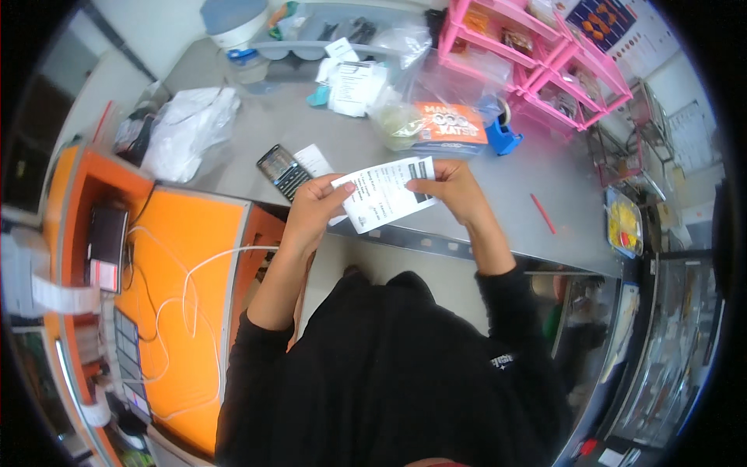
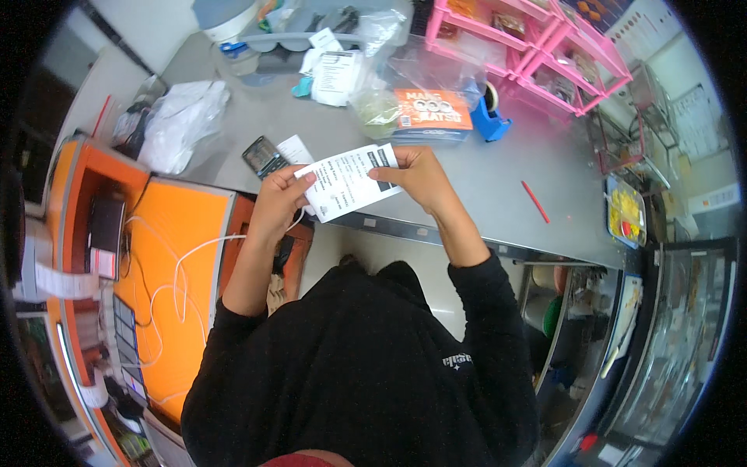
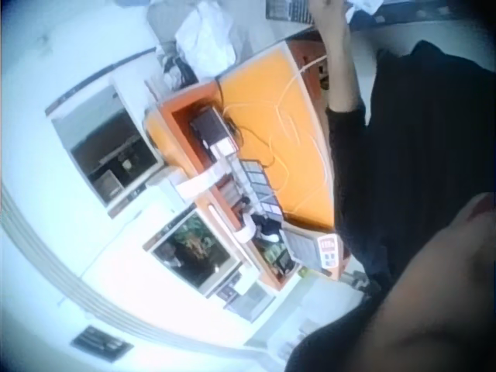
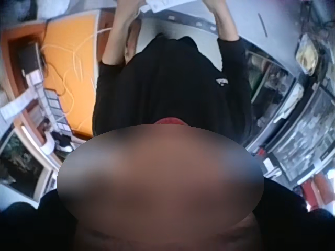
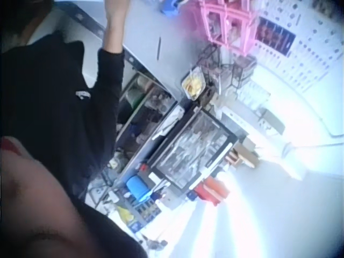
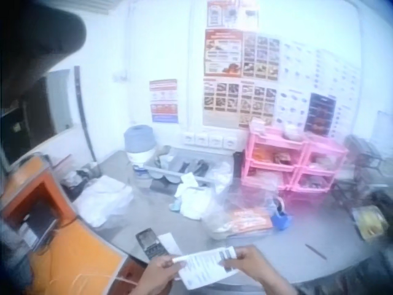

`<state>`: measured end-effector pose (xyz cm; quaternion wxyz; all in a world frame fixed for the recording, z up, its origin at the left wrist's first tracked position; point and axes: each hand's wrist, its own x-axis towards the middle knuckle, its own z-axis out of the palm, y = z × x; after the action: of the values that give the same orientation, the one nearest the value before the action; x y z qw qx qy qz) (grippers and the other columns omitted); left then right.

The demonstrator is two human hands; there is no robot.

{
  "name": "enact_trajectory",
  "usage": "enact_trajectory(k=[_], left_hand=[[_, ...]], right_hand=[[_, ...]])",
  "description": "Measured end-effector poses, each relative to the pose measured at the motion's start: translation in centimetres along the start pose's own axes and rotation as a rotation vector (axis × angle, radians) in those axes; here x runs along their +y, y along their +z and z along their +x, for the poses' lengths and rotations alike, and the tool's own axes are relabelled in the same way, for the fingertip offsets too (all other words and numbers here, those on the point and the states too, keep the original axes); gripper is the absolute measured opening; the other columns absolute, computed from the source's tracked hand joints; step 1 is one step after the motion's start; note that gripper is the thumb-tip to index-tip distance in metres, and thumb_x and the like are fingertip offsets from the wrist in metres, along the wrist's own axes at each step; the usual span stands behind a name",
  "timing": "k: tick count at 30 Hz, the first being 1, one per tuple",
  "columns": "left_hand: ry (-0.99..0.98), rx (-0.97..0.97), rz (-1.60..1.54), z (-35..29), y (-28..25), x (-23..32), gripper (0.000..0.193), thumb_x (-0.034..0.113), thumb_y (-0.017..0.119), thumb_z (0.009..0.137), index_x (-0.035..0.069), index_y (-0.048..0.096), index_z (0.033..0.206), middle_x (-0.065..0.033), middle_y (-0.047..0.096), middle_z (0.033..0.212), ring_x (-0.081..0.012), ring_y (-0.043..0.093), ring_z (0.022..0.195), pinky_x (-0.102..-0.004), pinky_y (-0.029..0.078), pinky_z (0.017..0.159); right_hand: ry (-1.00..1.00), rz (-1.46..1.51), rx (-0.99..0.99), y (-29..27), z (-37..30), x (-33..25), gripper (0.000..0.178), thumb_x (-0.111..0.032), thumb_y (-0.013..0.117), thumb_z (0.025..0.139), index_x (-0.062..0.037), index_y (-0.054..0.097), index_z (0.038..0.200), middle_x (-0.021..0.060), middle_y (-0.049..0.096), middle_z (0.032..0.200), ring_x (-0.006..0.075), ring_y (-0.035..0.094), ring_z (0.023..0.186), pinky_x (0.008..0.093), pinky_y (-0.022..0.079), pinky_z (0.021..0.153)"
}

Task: The person packages a food order by putting a plastic cup of green liquid and a container of food into a plastic bag, then prepares a take-out box with fried chicken and mango salad, placing condiments inside before closing the box.

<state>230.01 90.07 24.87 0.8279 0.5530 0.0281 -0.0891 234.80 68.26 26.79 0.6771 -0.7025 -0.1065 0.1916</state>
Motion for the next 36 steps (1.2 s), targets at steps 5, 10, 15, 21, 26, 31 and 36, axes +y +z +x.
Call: enact_trajectory(k=[5,10,15,21,26,31,36], left_hand=[[-0.181,-0.156,0.205,2.3,0.5,-2.1,0.024,0.016,0.056,0.082,-0.003,0.057,0.096,-0.0091,0.062,0.085,-0.0125,0.059,0.073,-0.0241,0.047,0.068],[1.052,0.495,0.933,12.8,5.6,4.2,0.039,0.025,0.069,0.07,-0.003,0.055,0.093,-0.0081,0.059,0.081,-0.0185,0.056,0.073,-0.0302,0.044,0.072],[0.547,-0.042,0.438,19.1,7.0,6.3,0.022,0.019,0.062,0.072,0.002,0.056,0.086,-0.0066,0.06,0.077,-0.019,0.058,0.073,-0.0318,0.044,0.066],[0.344,-0.159,0.173,15.5,7.6,9.5,0.009,0.012,0.055,0.079,0.007,0.056,0.086,-0.0011,0.06,0.082,-0.0099,0.055,0.068,-0.0264,0.044,0.069],[0.381,-0.096,0.156,16.2,7.8,9.1,0.011,0.017,0.059,0.078,0.008,0.056,0.082,-0.0015,0.059,0.075,-0.0131,0.057,0.069,-0.0249,0.039,0.068],[0.399,-0.1,0.148,16.7,8.1,9.0,0.012,0.018,0.059,0.077,0.008,0.055,0.08,-0.0011,0.059,0.075,-0.0126,0.056,0.067,-0.0248,0.039,0.066],[0.417,-0.1,0.15,16.6,8.5,8.8,0.006,0.014,0.054,0.082,0.009,0.056,0.083,-0.0059,0.061,0.094,-0.0075,0.052,0.064,-0.0246,0.044,0.068]], right_hand=[[-0.174,-0.344,0.189,-5.1,-0.6,-0.8,0.017,0.004,0.061,0.067,0.001,0.064,0.083,0.006,0.063,0.077,0.0099,0.057,0.067,0.0218,0.044,0.059],[-0.514,-0.408,0.501,-11.1,2.7,-6.7,0.024,0.01,0.052,0.068,-0.0001,0.062,0.088,0.005,0.063,0.086,0.0124,0.058,0.078,0.0217,0.045,0.07],[-0.473,-0.625,0.485,-15.3,8.7,-10.3,0.039,0.019,0.043,0.063,-0.0049,0.064,0.087,0.0034,0.063,0.087,0.0111,0.058,0.08,0.021,0.045,0.068],[-0.833,-1.048,-0.032,-13.4,11.7,-12.4,0.024,0.005,0.054,0.067,-0.0068,0.064,0.087,0.0073,0.063,0.083,0.0205,0.06,0.074,0.0302,0.046,0.068],[-0.448,-1.338,-0.421,-11.7,14.2,-7.6,0.025,0.002,0.055,0.062,-0.005,0.061,0.085,0.0144,0.06,0.082,0.0318,0.055,0.077,0.0367,0.043,0.069],[-0.21,-1.346,-0.611,-13.8,14.5,-2.2,0.022,-0.005,0.052,0.071,-0.0074,0.058,0.093,0.0142,0.059,0.088,0.0312,0.055,0.084,0.0382,0.043,0.072],[-0.251,-1.365,-0.629,-14.7,15.3,4.3,0.02,-0.011,0.048,0.075,-0.0051,0.056,0.094,0.0145,0.058,0.094,0.0307,0.056,0.089,0.0394,0.044,0.076]])
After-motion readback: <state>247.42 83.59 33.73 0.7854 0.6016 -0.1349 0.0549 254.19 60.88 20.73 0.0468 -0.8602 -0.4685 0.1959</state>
